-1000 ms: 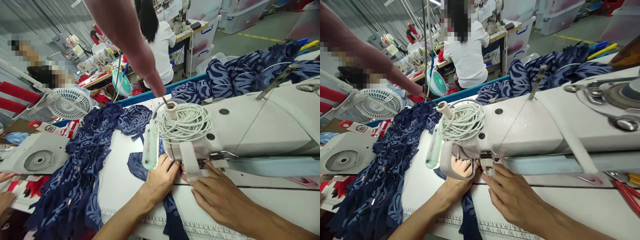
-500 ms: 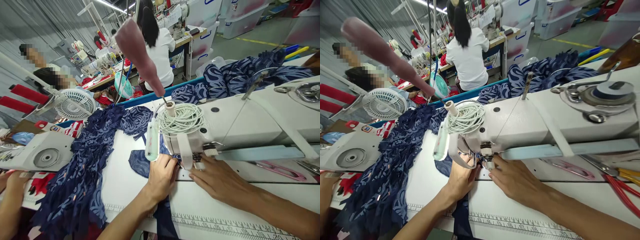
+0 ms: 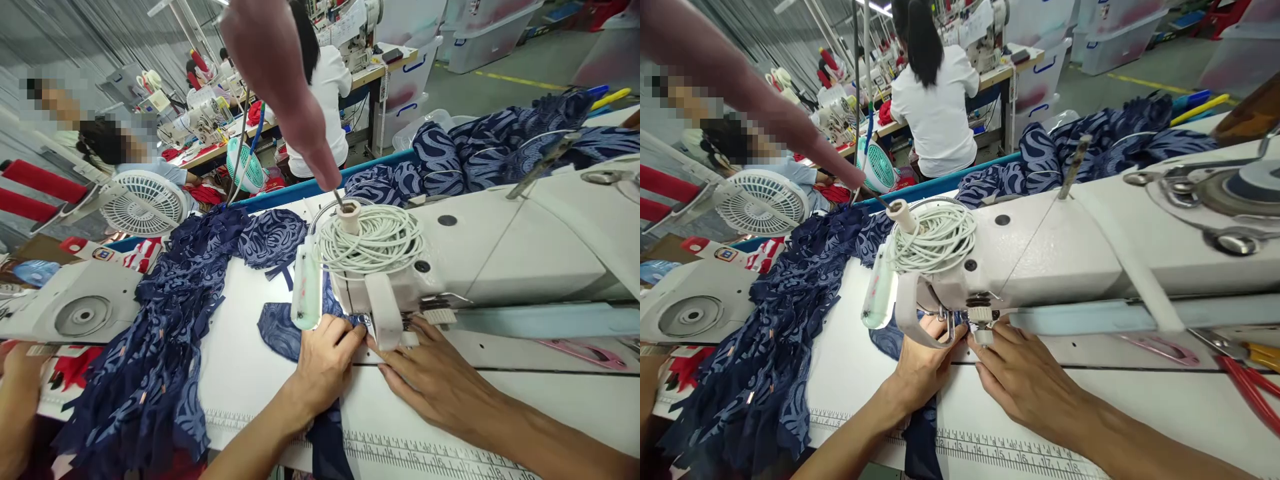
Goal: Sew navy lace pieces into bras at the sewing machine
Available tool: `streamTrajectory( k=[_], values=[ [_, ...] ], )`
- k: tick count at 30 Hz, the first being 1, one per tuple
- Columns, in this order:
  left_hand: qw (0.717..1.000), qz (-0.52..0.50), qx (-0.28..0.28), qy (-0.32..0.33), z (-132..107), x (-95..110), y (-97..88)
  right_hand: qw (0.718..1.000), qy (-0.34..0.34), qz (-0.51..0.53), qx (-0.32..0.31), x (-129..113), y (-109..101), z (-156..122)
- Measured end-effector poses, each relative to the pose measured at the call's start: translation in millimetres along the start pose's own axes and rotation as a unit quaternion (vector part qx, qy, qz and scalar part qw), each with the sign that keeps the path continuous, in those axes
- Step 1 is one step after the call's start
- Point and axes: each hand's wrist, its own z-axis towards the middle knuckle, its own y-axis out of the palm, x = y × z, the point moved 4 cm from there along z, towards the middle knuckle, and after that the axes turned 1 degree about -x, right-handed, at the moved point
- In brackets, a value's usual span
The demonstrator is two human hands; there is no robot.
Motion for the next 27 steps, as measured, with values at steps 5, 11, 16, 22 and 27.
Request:
streamTrajectory(
  k=[5, 11, 16, 22, 27],
  values=[
    [1.000, -0.025, 0.012, 0.003, -1, -1, 0.9, 1.000, -0.004, 0.011, 0.018, -2, -6, 2],
    [0.999, 0.021, 0.041, 0.020, 7, -12, 2.1, 1.000, 0.016, -0.008, -0.015, 3, 1, 3],
    [0.996, 0.074, 0.046, -0.017, 6, 8, -2.9, 0.999, 0.035, 0.009, 0.009, 6, -5, 8],
    [0.986, 0.147, 0.074, -0.019, -43, 41, -15.5, 0.999, 0.036, -0.002, 0.011, 18, -14, 10],
    [0.975, 0.220, 0.026, 0.016, -67, -28, -50.5, 0.995, 0.052, -0.082, 0.000, 23, -11, 16]
  ],
)
